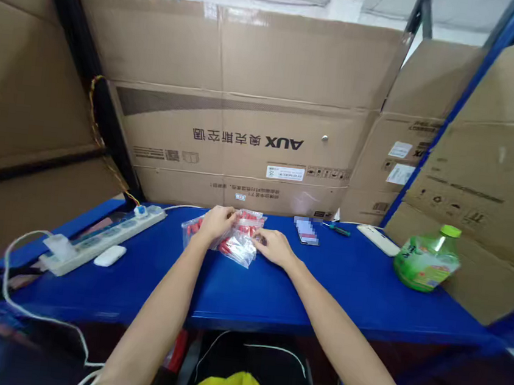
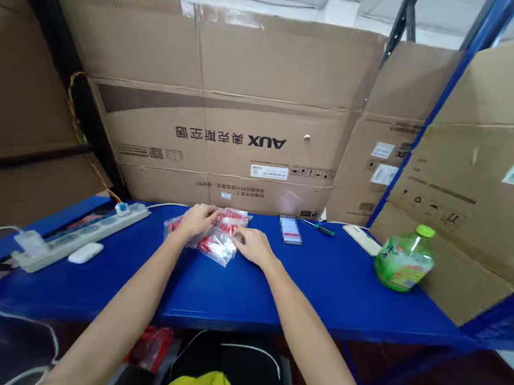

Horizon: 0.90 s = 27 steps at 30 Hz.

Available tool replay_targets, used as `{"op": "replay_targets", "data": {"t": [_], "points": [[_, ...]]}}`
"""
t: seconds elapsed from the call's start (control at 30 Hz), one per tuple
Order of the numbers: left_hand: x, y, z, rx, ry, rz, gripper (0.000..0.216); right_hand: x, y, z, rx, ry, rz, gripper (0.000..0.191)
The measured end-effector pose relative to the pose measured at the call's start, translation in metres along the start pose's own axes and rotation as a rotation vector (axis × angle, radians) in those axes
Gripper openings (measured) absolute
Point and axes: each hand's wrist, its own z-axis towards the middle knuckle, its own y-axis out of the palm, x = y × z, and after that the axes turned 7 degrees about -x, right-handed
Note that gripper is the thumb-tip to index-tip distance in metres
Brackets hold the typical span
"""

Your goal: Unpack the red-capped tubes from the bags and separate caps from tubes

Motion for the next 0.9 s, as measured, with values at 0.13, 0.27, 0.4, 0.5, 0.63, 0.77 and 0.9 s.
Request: {"op": "replay_targets", "data": {"t": [0.13, 0.27, 0.4, 0.5, 0.63, 0.77, 0.9], "points": [[0.010, -0.001, -0.005, 0.071, 0.000, -0.026, 0.037, 0.001, -0.001, -0.001, 0.038, 0.014, 0.003, 0.018], [0.027, -0.002, -0.008, 0.102, 0.128, -0.109, 0.041, 0.005, -0.004, -0.002, 0.116, 0.040, -0.009, 0.021], [0.043, 0.005, -0.010, 0.067, 0.308, -0.235, 0.042, 0.010, -0.007, -0.004, 0.185, 0.044, 0.012, 0.028], [0.050, 0.013, -0.011, 0.050, 0.402, -0.362, 0.045, 0.012, -0.008, -0.005, 0.240, 0.039, 0.065, 0.044], [0.052, 0.023, -0.010, 0.021, 0.469, -0.494, 0.056, 0.016, -0.009, -0.005, 0.242, 0.020, 0.149, 0.055], [0.051, 0.023, -0.009, -0.011, 0.471, -0.515, 0.056, 0.019, -0.010, -0.005, 0.235, -0.007, 0.192, 0.051], [0.048, 0.010, -0.010, 0.007, 0.442, -0.428, 0.045, 0.016, -0.012, -0.006, 0.191, 0.002, 0.190, 0.041]]}}
